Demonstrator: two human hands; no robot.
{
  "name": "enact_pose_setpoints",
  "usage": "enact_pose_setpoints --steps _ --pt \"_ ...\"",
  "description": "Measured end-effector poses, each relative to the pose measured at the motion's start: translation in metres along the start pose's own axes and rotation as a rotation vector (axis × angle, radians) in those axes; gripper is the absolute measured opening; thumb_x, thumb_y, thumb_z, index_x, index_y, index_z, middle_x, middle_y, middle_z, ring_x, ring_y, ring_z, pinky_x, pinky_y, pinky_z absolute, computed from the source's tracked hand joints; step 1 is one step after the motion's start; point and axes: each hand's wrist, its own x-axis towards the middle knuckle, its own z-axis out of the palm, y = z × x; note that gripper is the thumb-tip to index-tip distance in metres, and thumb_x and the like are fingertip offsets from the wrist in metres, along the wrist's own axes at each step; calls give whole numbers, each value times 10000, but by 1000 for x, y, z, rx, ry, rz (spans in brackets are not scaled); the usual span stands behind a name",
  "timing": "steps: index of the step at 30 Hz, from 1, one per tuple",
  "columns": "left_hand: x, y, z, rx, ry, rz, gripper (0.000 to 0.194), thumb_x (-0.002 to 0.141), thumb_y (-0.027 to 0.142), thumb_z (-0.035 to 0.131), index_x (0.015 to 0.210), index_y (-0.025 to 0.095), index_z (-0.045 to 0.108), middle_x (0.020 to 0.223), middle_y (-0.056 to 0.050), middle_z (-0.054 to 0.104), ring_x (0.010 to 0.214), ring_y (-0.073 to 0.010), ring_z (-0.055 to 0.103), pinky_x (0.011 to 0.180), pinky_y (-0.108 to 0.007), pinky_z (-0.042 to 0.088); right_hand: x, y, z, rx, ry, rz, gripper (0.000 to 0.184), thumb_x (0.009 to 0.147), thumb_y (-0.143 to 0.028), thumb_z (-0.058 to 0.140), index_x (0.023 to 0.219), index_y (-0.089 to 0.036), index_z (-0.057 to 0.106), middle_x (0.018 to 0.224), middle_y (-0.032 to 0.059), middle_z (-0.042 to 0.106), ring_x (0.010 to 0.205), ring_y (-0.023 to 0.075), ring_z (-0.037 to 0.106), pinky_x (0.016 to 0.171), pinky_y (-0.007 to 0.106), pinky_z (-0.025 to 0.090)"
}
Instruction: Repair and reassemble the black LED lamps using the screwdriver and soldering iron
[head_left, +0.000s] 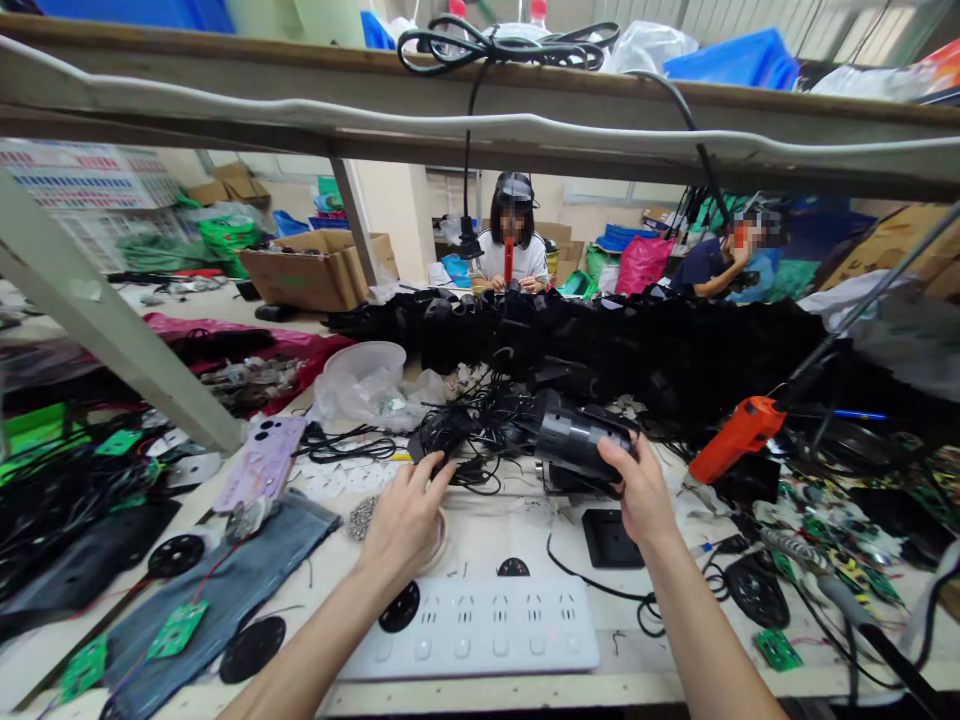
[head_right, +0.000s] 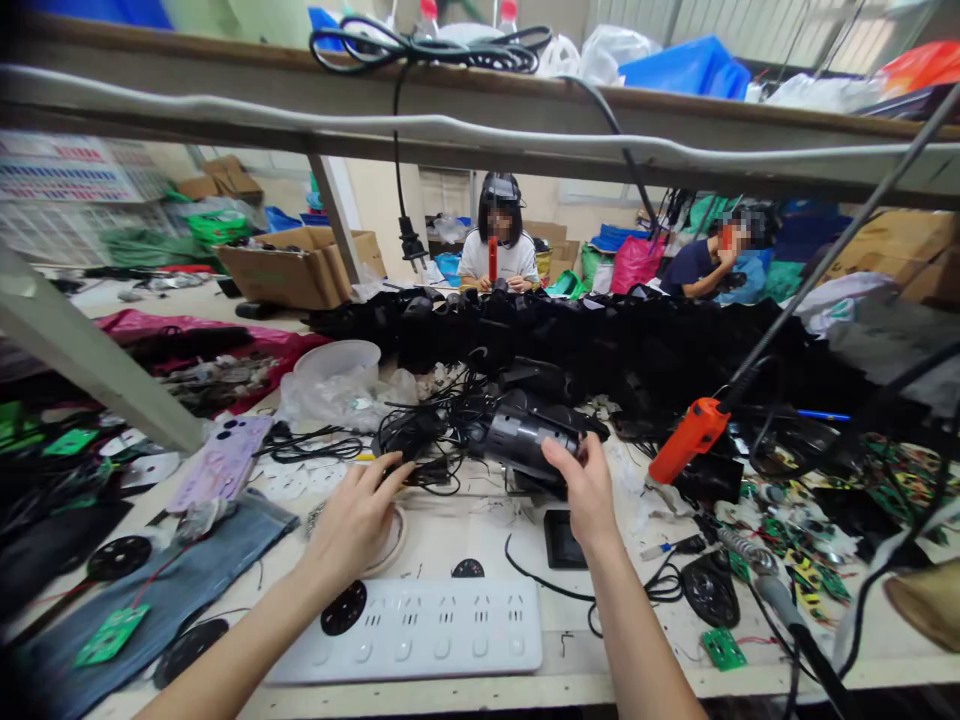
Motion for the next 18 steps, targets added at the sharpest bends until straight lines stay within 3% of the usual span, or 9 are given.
enact_pose_setpoints --steps 4,7,12,15,18 --pt "-8 -18 -3 -22 177 11 377 757 -6 416 982 147 676 1185 -157 572 938 -253 585 809 -385 527 1 -12 1 -47 126 -102 482 614 -480 791 943 -217 557 838 -13 587 781 173 537 705 278 427" --pt "-4 -33 -12 -64 258 -28 316 791 38 406 900 151 681 1120 -139 560 910 -224 587 794 -356 523 -1 -24 -1 -21 76 -150 455 607 -450 797 930 -214 582 832 -10 594 781 177 542 697 278 424" --pt "10 -32 -32 -59 133 -13 262 761 102 478 868 186 702 1046 -119 617 1000 -304 549 875 -469 479 -7 -39 1 197 -193 -79 406 652 -468 733 945 -217 607 844 6 624 771 190 570 678 288 445" --pt "12 -20 -33 12 30 -63 333 717 71 480 945 186 694 1123 -131 614 995 -314 565 830 -443 490 -10 -46 9 122 -190 -115 416 625 -448 767 931 -215 608 837 5 633 779 187 572 699 288 452" --pt "10 -21 -28 3 -7 -149 442 713 39 416 1047 187 666 1133 -122 612 877 -255 619 698 -348 504 -8 -51 12 37 -118 -160 420 620 -463 769 908 -211 597 829 6 628 786 190 572 709 295 457"
